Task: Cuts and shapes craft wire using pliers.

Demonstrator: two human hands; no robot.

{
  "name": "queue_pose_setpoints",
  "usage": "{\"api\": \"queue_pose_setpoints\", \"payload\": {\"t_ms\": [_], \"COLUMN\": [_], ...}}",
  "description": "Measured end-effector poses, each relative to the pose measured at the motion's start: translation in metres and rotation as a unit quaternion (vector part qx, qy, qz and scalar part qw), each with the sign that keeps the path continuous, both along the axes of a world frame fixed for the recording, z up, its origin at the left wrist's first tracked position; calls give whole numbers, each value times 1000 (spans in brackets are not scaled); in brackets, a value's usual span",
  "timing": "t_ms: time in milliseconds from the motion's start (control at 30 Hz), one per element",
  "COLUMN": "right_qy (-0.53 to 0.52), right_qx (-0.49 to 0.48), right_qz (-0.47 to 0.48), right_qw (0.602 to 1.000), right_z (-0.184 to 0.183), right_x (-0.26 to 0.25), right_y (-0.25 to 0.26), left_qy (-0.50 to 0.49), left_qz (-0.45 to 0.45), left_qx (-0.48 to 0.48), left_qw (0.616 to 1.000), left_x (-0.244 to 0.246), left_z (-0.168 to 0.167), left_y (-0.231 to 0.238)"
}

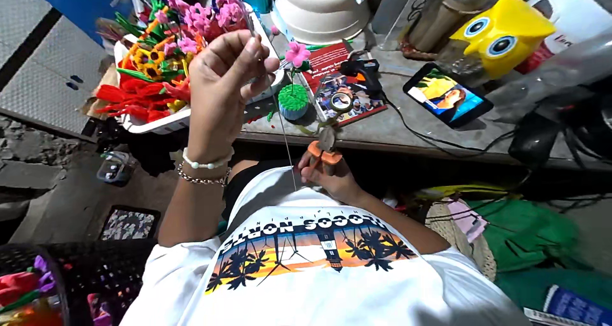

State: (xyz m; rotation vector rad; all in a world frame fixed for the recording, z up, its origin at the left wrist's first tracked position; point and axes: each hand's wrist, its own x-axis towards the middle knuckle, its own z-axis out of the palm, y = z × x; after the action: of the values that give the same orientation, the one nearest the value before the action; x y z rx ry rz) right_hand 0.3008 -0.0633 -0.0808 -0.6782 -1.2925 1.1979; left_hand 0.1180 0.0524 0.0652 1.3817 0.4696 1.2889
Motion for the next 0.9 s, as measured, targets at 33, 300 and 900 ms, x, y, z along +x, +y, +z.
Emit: {"api": "queue_pose_setpoints", "payload": {"t_ms": [33,300,900], "right_qy": [-4,21,-124], "right_qx": [-13,-75,90], "right_qz": [21,67,-24], "right_qw": [1000,995,988], "right_z": [1,5,-1], "right_x": [-3,-12,-11], "right_y": [0,-1,5], "left_qy": [-7,12,13], "left_qz": [7,63,113], "left_qx": [-12,16,46], "left_qw": [1000,998,992], "left_x": [-1,-13,-12], "left_z": [-4,-15,-23], "left_y": [0,0,-9]}}
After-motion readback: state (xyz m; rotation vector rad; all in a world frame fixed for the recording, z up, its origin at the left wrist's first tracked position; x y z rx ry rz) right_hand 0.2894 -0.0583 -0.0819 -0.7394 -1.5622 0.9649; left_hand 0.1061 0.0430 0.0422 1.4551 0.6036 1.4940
